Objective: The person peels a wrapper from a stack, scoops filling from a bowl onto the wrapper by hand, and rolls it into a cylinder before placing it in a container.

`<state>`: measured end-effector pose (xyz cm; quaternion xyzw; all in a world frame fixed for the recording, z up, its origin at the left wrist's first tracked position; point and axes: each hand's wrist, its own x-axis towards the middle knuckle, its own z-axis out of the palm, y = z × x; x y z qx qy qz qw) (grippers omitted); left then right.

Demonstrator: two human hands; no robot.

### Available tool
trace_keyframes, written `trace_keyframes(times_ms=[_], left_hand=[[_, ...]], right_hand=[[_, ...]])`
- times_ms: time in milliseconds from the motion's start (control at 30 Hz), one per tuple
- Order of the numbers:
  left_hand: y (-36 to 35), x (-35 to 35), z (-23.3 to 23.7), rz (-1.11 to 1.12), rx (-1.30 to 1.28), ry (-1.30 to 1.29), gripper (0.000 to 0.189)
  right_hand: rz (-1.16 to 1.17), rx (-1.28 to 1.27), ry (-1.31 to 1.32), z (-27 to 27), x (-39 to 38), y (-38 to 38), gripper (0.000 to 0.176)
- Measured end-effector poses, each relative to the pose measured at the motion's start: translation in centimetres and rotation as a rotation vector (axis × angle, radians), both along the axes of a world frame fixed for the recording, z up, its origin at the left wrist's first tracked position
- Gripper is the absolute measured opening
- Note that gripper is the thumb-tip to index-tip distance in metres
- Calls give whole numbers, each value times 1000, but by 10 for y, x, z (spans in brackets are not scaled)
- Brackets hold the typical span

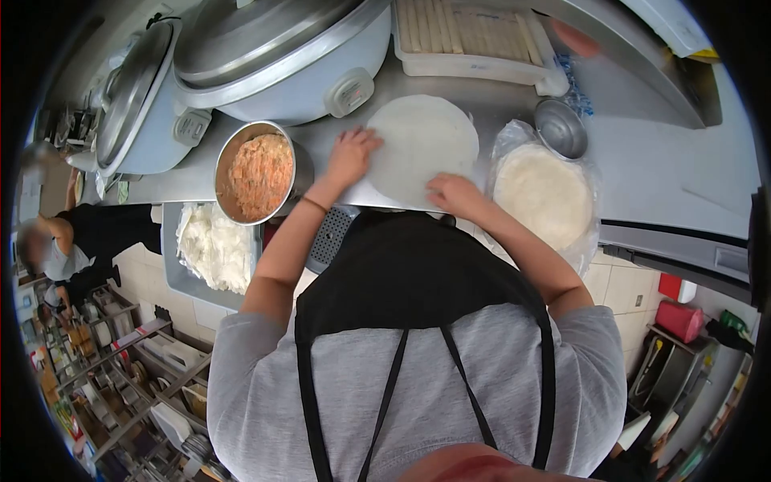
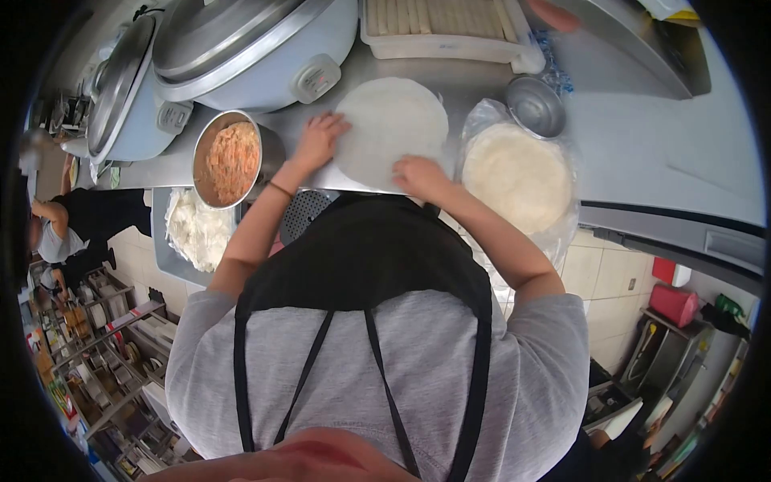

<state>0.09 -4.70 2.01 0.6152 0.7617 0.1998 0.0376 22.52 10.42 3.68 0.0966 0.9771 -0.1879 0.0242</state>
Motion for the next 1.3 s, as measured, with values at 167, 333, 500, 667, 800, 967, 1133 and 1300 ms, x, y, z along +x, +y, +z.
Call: trace_keyframes(times_ms=[167, 333, 500, 667, 800, 967, 1133, 1300], left_hand=[[0, 21, 17, 92, 40, 214, 35], [-11, 50, 13, 140, -58, -59, 30], [11, 12, -3, 85, 121, 72, 35], [4, 20, 0, 188, -33, -43, 35], [-20, 21, 23, 201, 155, -69, 29], [-94, 6, 113, 402, 518, -93, 28], [-193, -60, 111, 816, 722, 47, 23], [-219, -104, 54, 1034, 630, -459, 34]], right_hand=[[23, -318, 396, -3, -40, 15, 19], [-147, 157, 302, -8, -28, 54, 19], [-140, 61, 86, 5, -17, 42, 20], [-181, 175, 201, -9, -46, 68, 20], [-195, 221, 139, 19, -72, 62, 26], [94, -189, 353, 100, -137, -9, 31], [409, -422, 397, 100, -221, -103, 31], [349, -128, 49, 70, -316, -154, 28]])
